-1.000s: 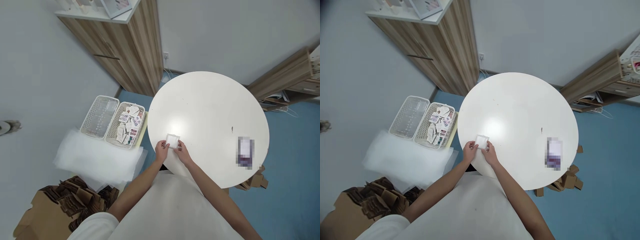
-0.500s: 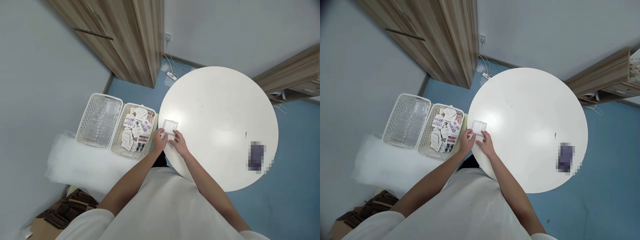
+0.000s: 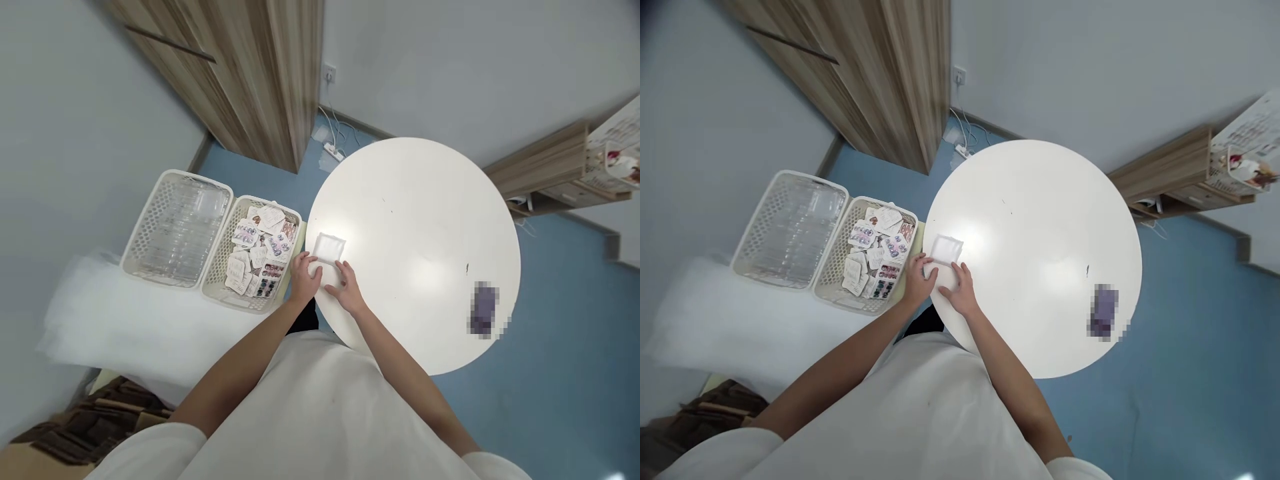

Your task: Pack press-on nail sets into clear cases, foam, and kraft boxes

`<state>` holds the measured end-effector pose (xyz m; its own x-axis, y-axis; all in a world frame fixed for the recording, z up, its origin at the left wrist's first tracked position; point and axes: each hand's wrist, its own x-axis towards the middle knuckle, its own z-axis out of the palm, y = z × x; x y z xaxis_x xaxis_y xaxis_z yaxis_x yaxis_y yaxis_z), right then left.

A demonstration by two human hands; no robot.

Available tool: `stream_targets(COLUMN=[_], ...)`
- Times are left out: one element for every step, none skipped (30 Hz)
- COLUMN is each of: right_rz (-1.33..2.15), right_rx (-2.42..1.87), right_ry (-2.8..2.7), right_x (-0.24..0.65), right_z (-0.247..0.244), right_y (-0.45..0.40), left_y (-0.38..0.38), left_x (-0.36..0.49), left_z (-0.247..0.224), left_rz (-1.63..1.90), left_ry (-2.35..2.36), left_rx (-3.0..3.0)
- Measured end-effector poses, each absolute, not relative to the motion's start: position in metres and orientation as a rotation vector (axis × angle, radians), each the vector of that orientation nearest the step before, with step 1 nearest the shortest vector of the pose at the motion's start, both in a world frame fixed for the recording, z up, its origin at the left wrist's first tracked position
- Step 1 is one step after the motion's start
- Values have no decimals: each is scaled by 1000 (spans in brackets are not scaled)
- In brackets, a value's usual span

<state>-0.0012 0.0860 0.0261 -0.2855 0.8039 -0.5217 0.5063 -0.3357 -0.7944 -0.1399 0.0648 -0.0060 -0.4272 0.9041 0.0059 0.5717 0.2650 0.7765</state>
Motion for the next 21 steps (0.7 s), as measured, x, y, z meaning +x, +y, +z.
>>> stream_targets(right_rz=[1690, 1712, 1736, 1768, 1808, 1856, 1907, 1952, 1985, 2004, 2015, 2014, 2013, 2008, 2002, 1998, 1995, 1991, 1990, 1993, 1998], right_rx=[-1700, -1706, -1709, -1707, -1700, -1684, -1660, -1631, -1599, -1570, -1547, -1529, -1513, -1500, -1485, -1468, -1446, -1422, -1398, -1373, -1352], right_ry=[-1636, -1632, -1622, -1608, -1593, -1584, -1581, -1589, -1608, -1631, -1651, -1667, -1681, -1694, -1708, -1724, -1742, -1761, -1781, -1800, -1818], right_x=[3, 8, 14, 20, 27, 34, 42, 51, 60, 69, 78, 86, 93, 99, 104, 107, 110, 111, 111, 112, 111], right_z=[28, 30, 32, 34, 36, 38, 39, 41, 42, 42, 42, 41, 40, 38, 36, 35, 33, 33, 33, 33, 34], right_y=[83, 80, 77, 74, 71, 68, 65, 62, 58, 54, 50, 46, 42, 38, 34, 30, 26, 22, 18, 14, 10], left_y=[61, 57, 52, 47, 41, 34, 27, 19, 11, 3, -5, -13, -20, -27, -34, -40, -46, -52, -58, -64, -70], left_x=[-138, -137, -135, -133, -130, -128, -125, -122, -119, -116, -112, -109, -106, -102, -98, -95, -91, -87, -84, -82, -80], left_z=[-3, 0, 4, 7, 11, 14, 18, 21, 25, 28, 32, 35, 39, 43, 46, 50, 53, 56, 59, 62, 65], left_rz=[1004, 1001, 996, 989, 979, 966, 950, 929, 898, 862, 823, 786, 754, 729, 711, 697, 684, 667, 648, 622, 587], left_ry=[2123, 2140, 2153, 2162, 2168, 2164, 2149, 2122, 2082, 2041, 1997, 1958, 1929, 1912, 1907, 1912, 1922, 1931, 1935, 1934, 1927], left_rx=[1343, 1352, 1359, 1365, 1370, 1376, 1385, 1396, 1408, 1415, 1424, 1434, 1441, 1448, 1451, 1449, 1441, 1431, 1421, 1416, 1420])
